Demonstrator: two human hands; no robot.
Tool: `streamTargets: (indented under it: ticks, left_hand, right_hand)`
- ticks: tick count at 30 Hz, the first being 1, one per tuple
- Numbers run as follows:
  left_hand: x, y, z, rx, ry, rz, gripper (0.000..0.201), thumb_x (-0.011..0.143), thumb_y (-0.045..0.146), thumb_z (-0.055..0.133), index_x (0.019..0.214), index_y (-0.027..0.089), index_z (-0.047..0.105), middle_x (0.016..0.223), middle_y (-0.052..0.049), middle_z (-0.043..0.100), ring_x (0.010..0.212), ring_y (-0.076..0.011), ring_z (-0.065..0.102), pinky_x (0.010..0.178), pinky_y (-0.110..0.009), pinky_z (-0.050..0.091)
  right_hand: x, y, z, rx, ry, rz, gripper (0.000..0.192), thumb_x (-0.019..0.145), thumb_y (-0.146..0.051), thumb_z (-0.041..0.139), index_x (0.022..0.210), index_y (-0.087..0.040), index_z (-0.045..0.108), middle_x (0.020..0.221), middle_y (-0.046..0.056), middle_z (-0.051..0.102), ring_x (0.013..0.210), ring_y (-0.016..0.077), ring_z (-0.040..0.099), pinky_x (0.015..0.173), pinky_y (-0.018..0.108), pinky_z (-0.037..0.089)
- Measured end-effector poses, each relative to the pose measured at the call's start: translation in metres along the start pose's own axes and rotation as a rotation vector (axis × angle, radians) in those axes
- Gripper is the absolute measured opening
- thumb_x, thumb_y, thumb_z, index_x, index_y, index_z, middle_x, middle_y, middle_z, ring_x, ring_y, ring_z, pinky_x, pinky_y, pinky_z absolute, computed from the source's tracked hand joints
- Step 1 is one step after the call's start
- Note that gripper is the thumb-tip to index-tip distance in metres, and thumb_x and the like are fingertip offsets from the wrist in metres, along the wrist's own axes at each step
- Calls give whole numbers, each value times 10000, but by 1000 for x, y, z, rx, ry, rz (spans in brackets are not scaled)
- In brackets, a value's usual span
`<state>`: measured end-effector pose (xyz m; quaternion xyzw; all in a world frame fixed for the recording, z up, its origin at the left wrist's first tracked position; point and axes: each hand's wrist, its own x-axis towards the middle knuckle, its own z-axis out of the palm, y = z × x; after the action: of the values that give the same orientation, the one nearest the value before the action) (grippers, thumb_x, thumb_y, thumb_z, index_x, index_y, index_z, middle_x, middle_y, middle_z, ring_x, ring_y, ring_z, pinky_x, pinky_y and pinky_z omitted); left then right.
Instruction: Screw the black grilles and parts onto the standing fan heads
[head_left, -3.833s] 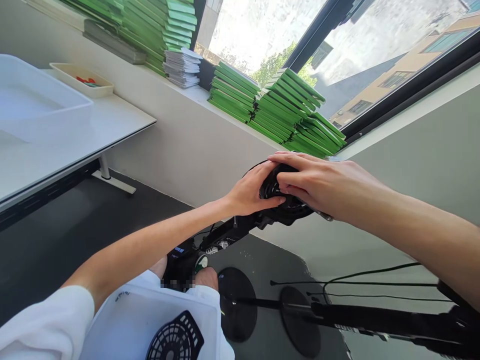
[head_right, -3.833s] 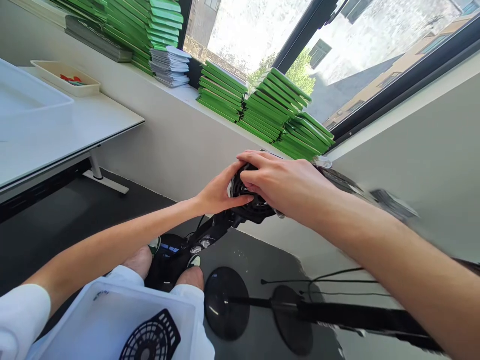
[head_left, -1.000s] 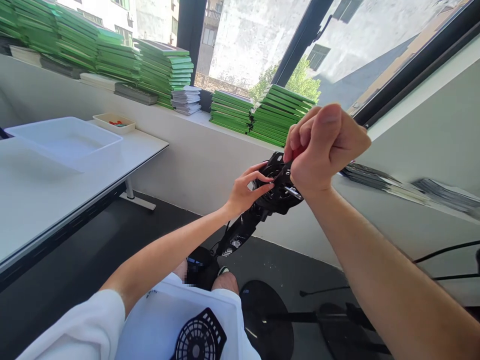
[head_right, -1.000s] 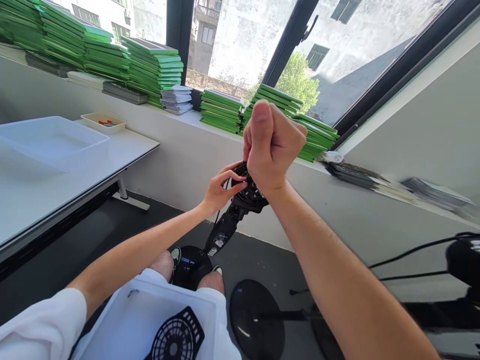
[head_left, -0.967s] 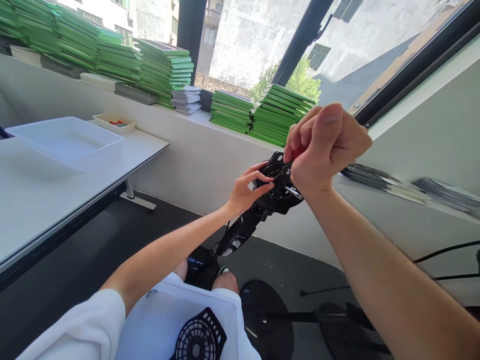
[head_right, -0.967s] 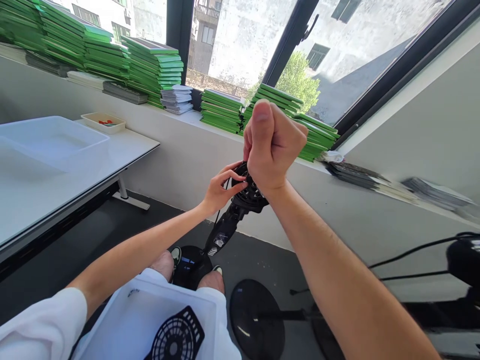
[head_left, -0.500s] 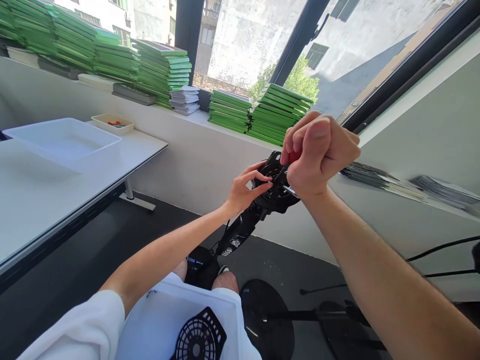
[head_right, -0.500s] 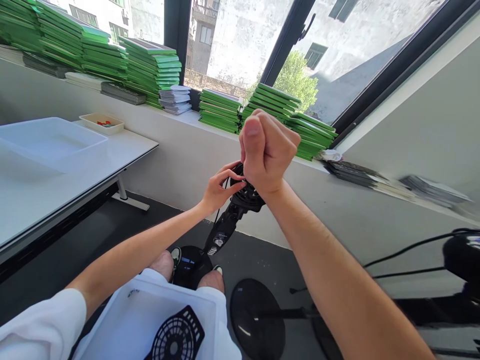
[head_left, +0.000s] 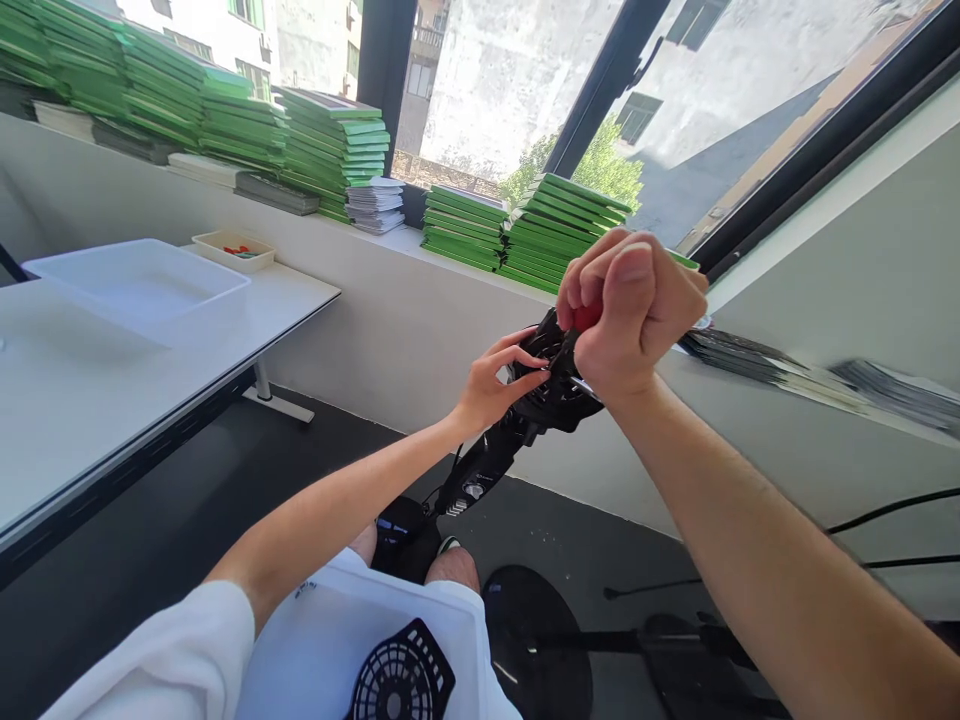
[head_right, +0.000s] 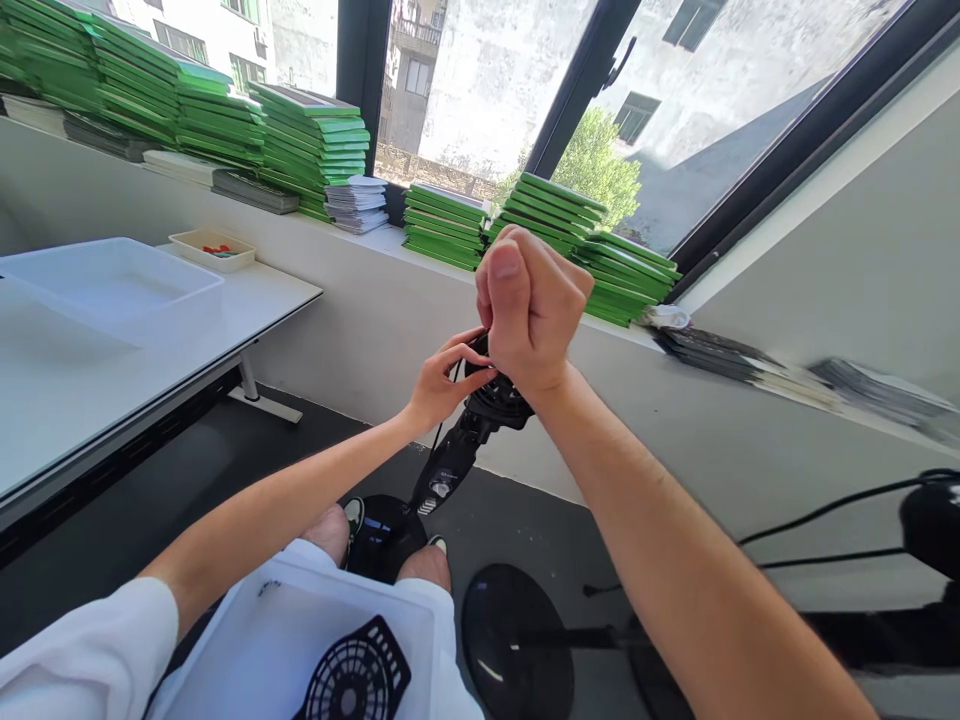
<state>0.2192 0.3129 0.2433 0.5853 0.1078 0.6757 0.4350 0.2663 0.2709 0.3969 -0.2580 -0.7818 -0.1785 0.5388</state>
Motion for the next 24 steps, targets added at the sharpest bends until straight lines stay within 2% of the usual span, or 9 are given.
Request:
streamTargets:
  ticks: [2,5,7,11,14,18,24]
  left_hand:
    - [0,0,0,-2,-4,9,204,910,403,785,863,210,739,1418,-124,678,1356,-275,637,1194,-468,455]
    - [0,-1,-1,-13,-8,11,231,907,434,787,869,211,739,1425,-123,674,1348,-279,642,1199,-476,452]
    - [0,-2,-2,-14,-16,1,244,910,452,783,874,215,738,1437,-116,666,1361,-281,633,1206,-481,444]
    - [-1,-2,-2,-6,-27,-10,220,915,439,781,896,223,742,1445,-103,661,1368,-281,628,1207,-487,445]
    - [-2,-1,-3,-3,-29,-16,183,918,404,781,907,226,742,1458,-106,656,1363,-279,633,1198,-482,455]
    - [-2,2,-3,30,-27,-33,163,919,376,781,896,221,734,1459,-114,657,1388,-285,617,1212,-489,447]
    - [-2,3,-3,62,-13,-26,116,914,327,781,892,222,736,1439,-104,673,1383,-277,621,1205,-488,459]
  right_hand:
    - [-1,2,-9,-45,-97,-33,326,1034,-354,316,722,-280,374,653,5,439,558,148,462,519,337,410]
    - [-3,0,-32,-191,-217,-216,104,908,-212,395,818,-260,419,765,6,527,594,136,476,535,317,386]
    - [-3,-10,-50,-386,-320,-340,116,855,-142,456,912,-243,462,835,0,591,600,119,477,548,294,379]
    - [-2,-43,-88,-793,-578,-458,137,938,-150,587,1036,-201,506,919,32,699,652,123,559,530,268,365]
    - [-2,-61,-112,-876,-732,-426,89,1022,-223,575,1092,-193,529,952,39,735,606,118,571,490,261,385]
    - [-7,-68,-125,-761,-745,-306,105,1067,-269,514,1151,-213,541,1045,66,746,703,139,681,510,258,481]
    - [-13,-69,-115,-750,-729,-299,59,1063,-226,519,1117,-208,535,1014,48,745,714,138,708,522,263,491]
